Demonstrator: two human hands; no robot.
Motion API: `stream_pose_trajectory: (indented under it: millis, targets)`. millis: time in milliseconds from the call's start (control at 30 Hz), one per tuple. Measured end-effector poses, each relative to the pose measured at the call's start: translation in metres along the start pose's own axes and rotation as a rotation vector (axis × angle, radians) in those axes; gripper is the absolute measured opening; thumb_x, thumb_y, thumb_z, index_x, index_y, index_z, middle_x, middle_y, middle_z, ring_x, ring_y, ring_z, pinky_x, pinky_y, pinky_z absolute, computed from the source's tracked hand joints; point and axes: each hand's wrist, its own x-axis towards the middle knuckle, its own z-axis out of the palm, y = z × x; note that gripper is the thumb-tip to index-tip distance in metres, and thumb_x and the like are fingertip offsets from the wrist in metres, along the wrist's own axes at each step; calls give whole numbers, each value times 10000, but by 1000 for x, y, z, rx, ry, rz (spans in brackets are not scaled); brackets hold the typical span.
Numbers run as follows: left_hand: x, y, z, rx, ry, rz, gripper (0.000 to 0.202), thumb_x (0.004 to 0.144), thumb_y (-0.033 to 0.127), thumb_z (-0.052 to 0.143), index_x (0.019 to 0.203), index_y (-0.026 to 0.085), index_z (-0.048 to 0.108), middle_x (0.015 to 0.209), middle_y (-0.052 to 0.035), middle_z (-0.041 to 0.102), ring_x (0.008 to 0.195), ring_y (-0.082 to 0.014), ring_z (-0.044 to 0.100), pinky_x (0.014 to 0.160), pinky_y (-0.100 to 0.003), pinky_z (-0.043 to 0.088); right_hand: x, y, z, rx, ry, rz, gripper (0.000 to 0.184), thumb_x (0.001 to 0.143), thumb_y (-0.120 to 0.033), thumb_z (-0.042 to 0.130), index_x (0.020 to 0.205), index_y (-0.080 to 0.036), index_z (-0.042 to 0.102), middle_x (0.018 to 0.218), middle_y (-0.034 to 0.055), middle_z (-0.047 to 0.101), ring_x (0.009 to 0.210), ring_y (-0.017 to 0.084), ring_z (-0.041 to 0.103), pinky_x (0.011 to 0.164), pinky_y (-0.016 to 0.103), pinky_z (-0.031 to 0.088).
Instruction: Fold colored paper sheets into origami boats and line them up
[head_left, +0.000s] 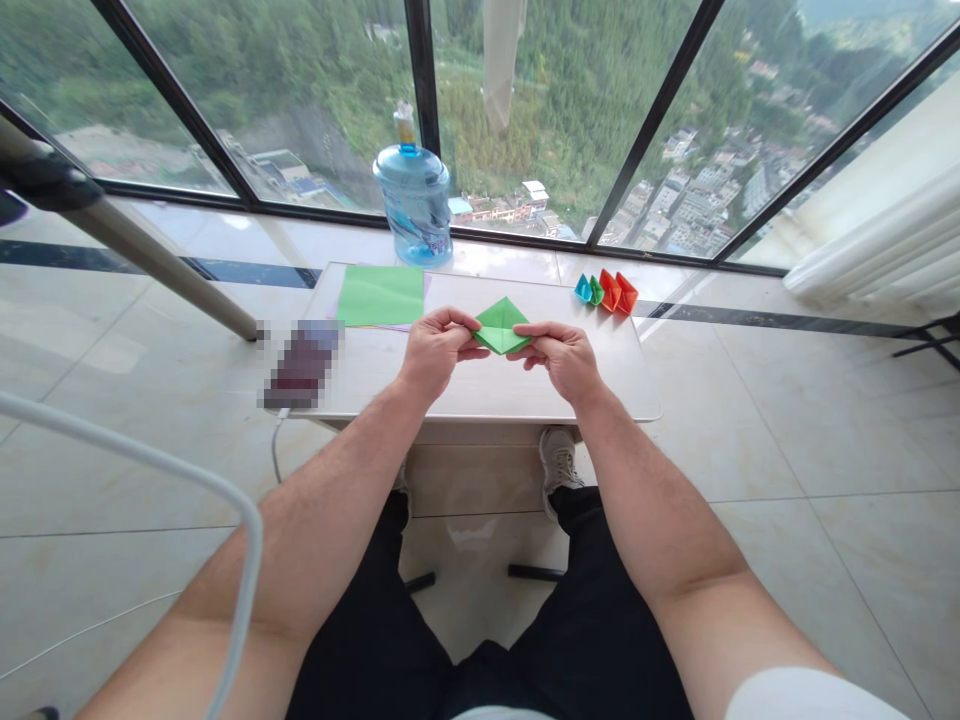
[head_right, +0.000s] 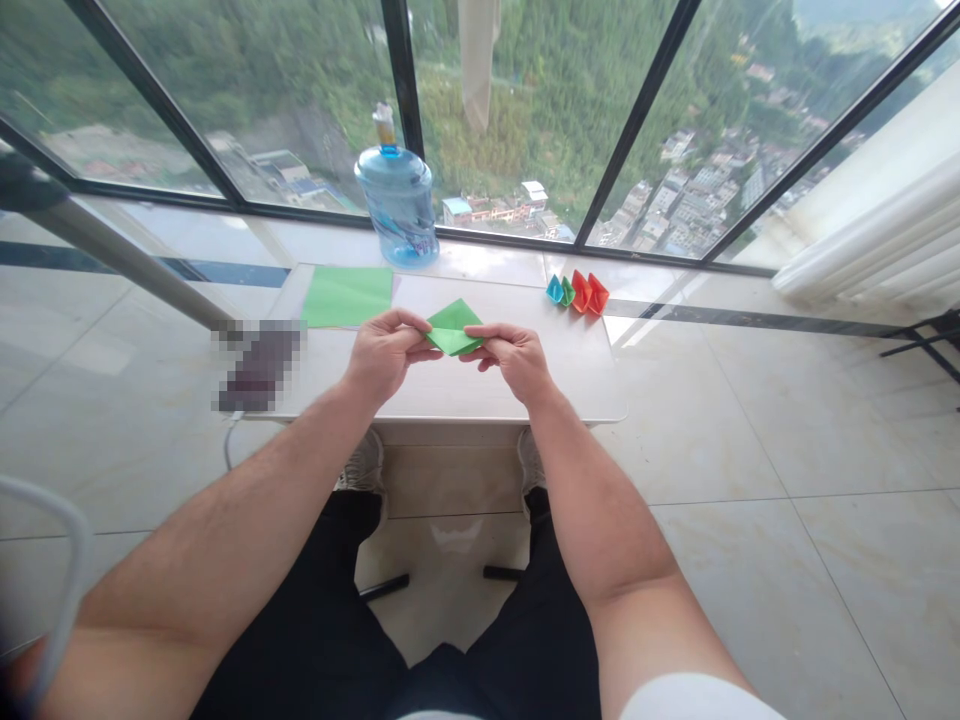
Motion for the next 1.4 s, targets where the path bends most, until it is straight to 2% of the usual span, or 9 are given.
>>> stream_pose_trajectory:
  millis: [300, 433, 567, 700, 767, 867, 933, 1133, 1400]
  targets:
    - [2, -1, -1, -60, -19, -73, 137, 591, 181, 654, 719, 160, 612, 623, -10, 664, 644, -194, 721, 729, -425, 641, 3, 4, -2, 28, 19, 13, 153, 691, -227, 653, 786, -202, 771, 675, 16, 735, 698, 191, 745, 615, 288, 579]
    - [1, -1, -1, -86, -7, -79, 150, 588, 190, 640, 722, 163, 578, 620, -5, 661, 626, -193, 714, 695, -404, 632, 2, 2, -1, 9, 21, 2, 178, 699, -234, 627, 777, -197, 782, 675, 18, 735, 689, 182, 732, 611, 286, 575]
    - [-1, -4, 2, -78, 18, -110, 374, 608, 223, 774, 900, 186, 545, 696, 4, 703, 639, -202, 723, 662, -387, 622, 1, 1, 3, -75, 22, -50, 163, 724, -258, 659, 792, -198, 795, 704, 18, 751, 707, 177, 730, 583, 266, 549]
    - [-1, -10, 5, -41, -16, -168, 587, 556, 230, 894, 1042, 170, 572, 813, -37, 748, 702, -204, 736, 722, -390, 619, 0, 2, 7, -172, 7, -77, 165, 731, -304, 711, 820, -192, 792, 701, 21, 751, 716, 182, 729, 574, 266, 537]
    - [0, -13, 5, -54, -19, -169, 555, 538, 224, 907, 995, 159, 599, 815, -40, 746, 723, -198, 734, 740, -378, 614, 0, 4, 8, -182, 5, -85, 208, 724, -334, 749, 872, -192, 783, 702, 15, 748, 712, 181, 728, 561, 261, 527]
    - [0, -15, 5, -84, 2, -133, 509, 518, 230, 912, 927, 158, 617, 788, -21, 734, 717, -188, 719, 724, -364, 606, 0, 6, 10, -137, 39, -87, 421, 703, -379, 812, 1084, -220, 732, 760, -9, 760, 713, 170, 731, 555, 247, 523]
    - [0, -14, 5, -99, 14, -100, 510, 501, 233, 915, 911, 161, 620, 781, -7, 727, 721, -185, 713, 712, -356, 602, 1, 7, 10, -94, 69, -58, 500, 699, -416, 837, 1136, -221, 693, 784, -4, 766, 709, 171, 735, 547, 242, 519]
    - [-3, -12, 8, -110, 33, -72, 534, 482, 239, 914, 921, 164, 619, 778, 12, 716, 728, -174, 700, 706, -342, 595, 0, 7, 11, -70, 118, 6, 359, 709, -480, 842, 826, -174, 694, 699, 36, 742, 675, 179, 733, 544, 246, 514]
    - [-3, -15, 9, -103, 41, -85, 531, 482, 246, 912, 914, 165, 614, 776, 9, 708, 756, -184, 704, 764, -376, 596, 2, 8, 13, -53, 154, -16, 321, 659, -415, 865, 780, -183, 679, 653, 7, 716, 641, 162, 706, 528, 248, 514]
